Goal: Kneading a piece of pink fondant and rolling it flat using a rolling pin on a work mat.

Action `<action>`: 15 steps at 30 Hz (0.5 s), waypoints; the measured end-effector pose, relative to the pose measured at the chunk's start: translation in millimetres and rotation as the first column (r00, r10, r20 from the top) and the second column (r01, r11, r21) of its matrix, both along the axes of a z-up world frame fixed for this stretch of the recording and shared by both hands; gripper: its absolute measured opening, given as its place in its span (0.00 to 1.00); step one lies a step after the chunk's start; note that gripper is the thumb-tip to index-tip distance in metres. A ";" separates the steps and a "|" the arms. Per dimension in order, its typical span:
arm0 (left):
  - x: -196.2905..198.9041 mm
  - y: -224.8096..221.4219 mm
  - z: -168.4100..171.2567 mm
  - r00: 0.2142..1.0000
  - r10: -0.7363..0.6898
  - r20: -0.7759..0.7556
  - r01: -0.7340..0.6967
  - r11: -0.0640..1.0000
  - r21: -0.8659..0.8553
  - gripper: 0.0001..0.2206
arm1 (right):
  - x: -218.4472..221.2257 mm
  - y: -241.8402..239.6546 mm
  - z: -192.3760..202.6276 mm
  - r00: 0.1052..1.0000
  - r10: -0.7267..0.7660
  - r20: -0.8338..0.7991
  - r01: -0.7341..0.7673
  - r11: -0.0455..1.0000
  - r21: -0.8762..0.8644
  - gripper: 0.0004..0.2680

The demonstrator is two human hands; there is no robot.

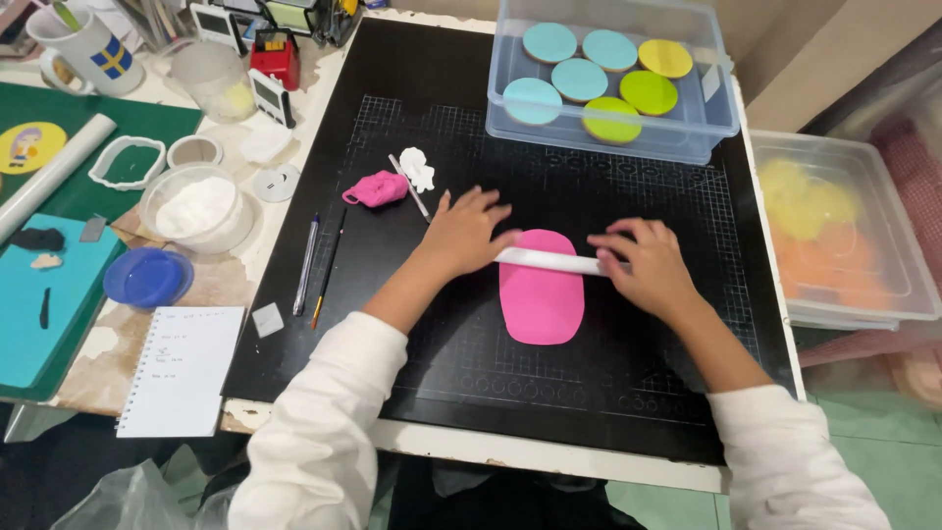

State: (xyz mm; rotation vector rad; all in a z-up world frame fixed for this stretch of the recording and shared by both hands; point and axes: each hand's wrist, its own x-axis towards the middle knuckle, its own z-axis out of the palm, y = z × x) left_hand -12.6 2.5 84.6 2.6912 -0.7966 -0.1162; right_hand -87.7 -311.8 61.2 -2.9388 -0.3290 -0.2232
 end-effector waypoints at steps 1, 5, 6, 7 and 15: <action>12.5 -9.2 6.7 1.000 -0.007 -0.002 0.007 1.000 0.003 0.27 | 22.8 -1.5 -7.4 1.000 -0.007 -0.002 0.007 1.000 0.003 0.12; 22.9 -28.8 -9.5 0.982 0.166 0.094 -0.155 0.981 -0.113 0.26 | 45.6 22.0 -24.9 0.989 -0.140 -0.051 0.139 0.990 -0.024 0.18; 20.4 -31.6 -21.2 0.990 0.139 -0.011 -0.139 0.990 -0.036 0.27 | 39.4 33.2 -23.1 0.963 -0.183 -0.197 0.179 0.983 -0.042 0.21; 21.6 -28.2 -18.3 0.991 0.136 -0.015 -0.137 0.990 -0.034 0.27 | 29.3 38.1 -13.1 0.962 -0.186 -0.201 0.181 0.983 -0.042 0.21; -57.3 5.1 -34.1 0.987 0.114 -0.111 -0.103 0.990 0.096 0.31 | -82.9 54.1 -28.1 0.993 -0.109 -0.048 0.094 0.965 -0.243 0.22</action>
